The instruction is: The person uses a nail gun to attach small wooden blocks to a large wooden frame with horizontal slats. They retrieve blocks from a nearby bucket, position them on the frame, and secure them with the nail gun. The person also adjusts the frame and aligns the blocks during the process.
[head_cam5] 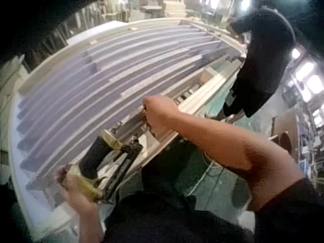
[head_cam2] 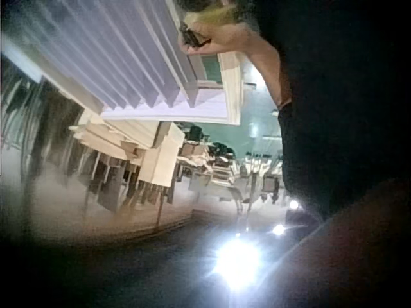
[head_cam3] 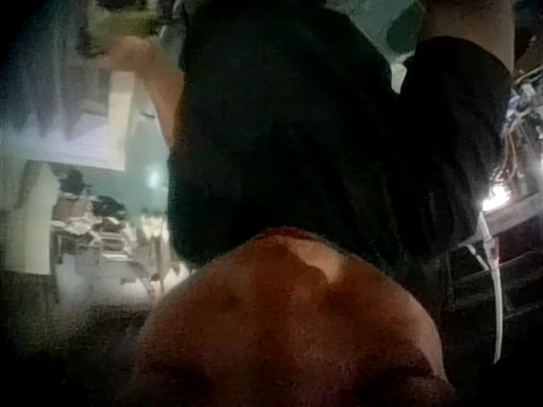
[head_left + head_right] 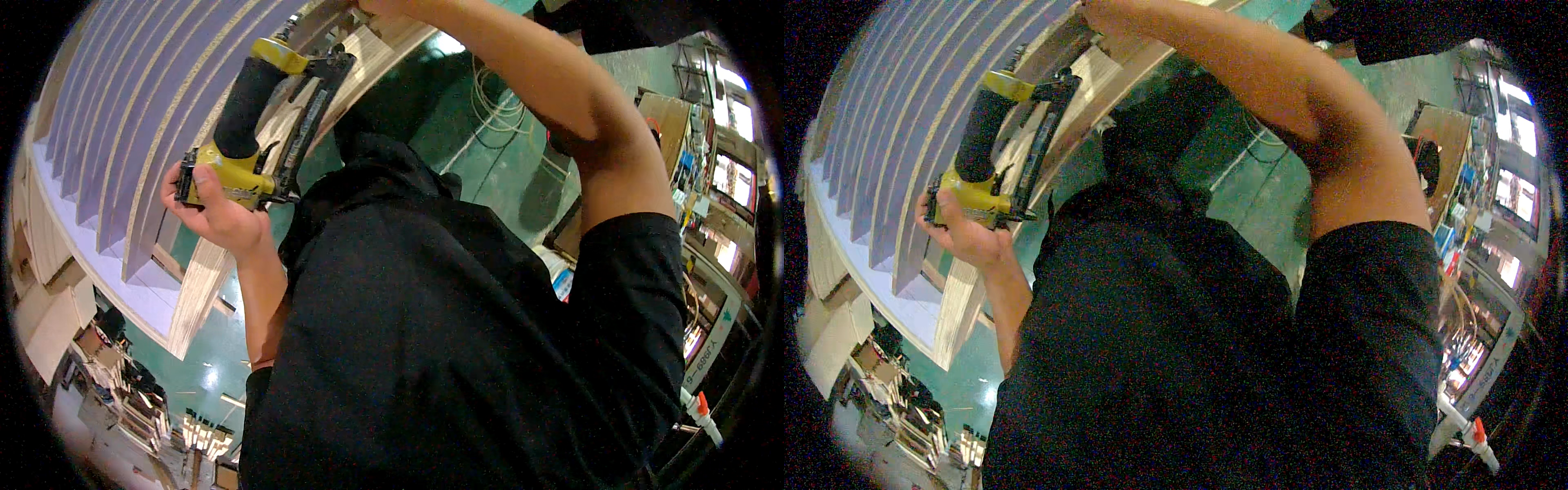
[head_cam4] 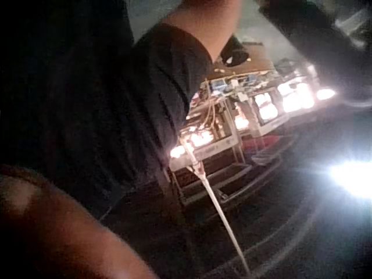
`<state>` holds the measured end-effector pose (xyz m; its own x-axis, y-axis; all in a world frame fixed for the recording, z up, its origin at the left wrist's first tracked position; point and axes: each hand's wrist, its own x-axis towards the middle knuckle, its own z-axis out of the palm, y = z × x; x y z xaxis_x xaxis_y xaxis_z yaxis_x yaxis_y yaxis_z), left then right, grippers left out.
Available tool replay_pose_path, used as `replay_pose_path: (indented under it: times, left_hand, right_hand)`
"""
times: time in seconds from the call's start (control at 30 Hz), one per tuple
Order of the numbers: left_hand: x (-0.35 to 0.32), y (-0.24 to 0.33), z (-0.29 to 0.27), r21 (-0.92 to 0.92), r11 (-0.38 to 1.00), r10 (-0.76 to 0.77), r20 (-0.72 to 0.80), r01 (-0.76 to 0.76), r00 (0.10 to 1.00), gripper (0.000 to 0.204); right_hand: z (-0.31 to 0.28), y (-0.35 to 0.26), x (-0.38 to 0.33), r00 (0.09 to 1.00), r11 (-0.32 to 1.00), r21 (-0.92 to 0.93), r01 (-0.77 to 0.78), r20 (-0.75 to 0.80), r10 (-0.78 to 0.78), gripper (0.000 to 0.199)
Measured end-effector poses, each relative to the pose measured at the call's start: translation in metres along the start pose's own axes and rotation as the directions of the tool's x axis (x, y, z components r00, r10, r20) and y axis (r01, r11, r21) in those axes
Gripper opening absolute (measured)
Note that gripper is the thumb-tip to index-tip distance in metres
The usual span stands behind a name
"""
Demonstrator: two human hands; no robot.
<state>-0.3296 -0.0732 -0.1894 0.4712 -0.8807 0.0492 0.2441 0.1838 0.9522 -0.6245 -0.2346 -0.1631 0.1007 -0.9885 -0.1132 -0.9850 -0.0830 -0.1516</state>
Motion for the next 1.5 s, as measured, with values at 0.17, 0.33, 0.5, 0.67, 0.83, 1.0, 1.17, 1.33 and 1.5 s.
replay_pose_path:
  times: [0.17,0.33,0.5,0.67,0.83,1.0,1.17,1.33,1.5]
  left_hand:
    - [-0.008,0.008,-0.002,0.078,0.997,0.016,-0.037,-0.013,0.999,0.034]
    - [-0.01,0.011,-0.003,0.081,0.996,0.023,-0.029,-0.02,0.999,0.035]
    - [-0.011,0.013,-0.004,0.091,0.996,0.021,-0.013,-0.019,1.0,0.038]
    - [-0.011,0.005,-0.014,0.054,0.999,-0.004,-0.018,0.005,1.0,0.04]
    - [-0.013,0.001,-0.013,0.068,0.997,-0.027,0.015,0.026,1.0,0.036]
    - [-0.017,-0.004,-0.018,0.019,1.0,-0.004,0.041,0.003,0.999,0.036]
    - [-0.011,-0.01,-0.02,0.042,0.999,-0.031,0.044,0.029,0.999,0.035]
    - [-0.009,-0.009,-0.021,0.032,0.997,-0.074,0.037,0.073,0.997,0.033]
    - [-0.008,-0.005,-0.021,0.117,0.993,-0.023,0.056,0.016,0.998,0.033]
  right_hand:
    - [-0.003,-0.005,-0.005,1.0,0.997,0.074,0.006,0.022,-0.008,0.023]
    - [-0.003,-0.005,-0.008,1.0,0.996,0.089,-0.01,0.03,0.007,0.024]
    - [-0.009,-0.004,-0.013,0.999,0.994,0.105,-0.012,0.044,0.008,0.026]
    - [0.002,-0.006,-0.006,0.997,0.992,0.12,0.033,-0.074,-0.024,0.032]
    - [0.021,0.007,-0.008,0.995,0.997,0.068,0.041,-0.096,-0.035,0.02]
    - [0.01,-0.002,-0.012,1.0,0.99,0.141,0.014,-0.028,-0.01,0.028]
    - [0.015,-0.001,-0.01,0.999,0.988,0.154,0.018,-0.029,-0.013,0.02]
    - [0.014,-0.005,-0.006,0.999,0.986,0.169,0.008,-0.034,-0.002,0.02]
    - [0.017,-0.004,-0.006,0.999,0.982,0.189,0.005,-0.034,0.002,0.024]
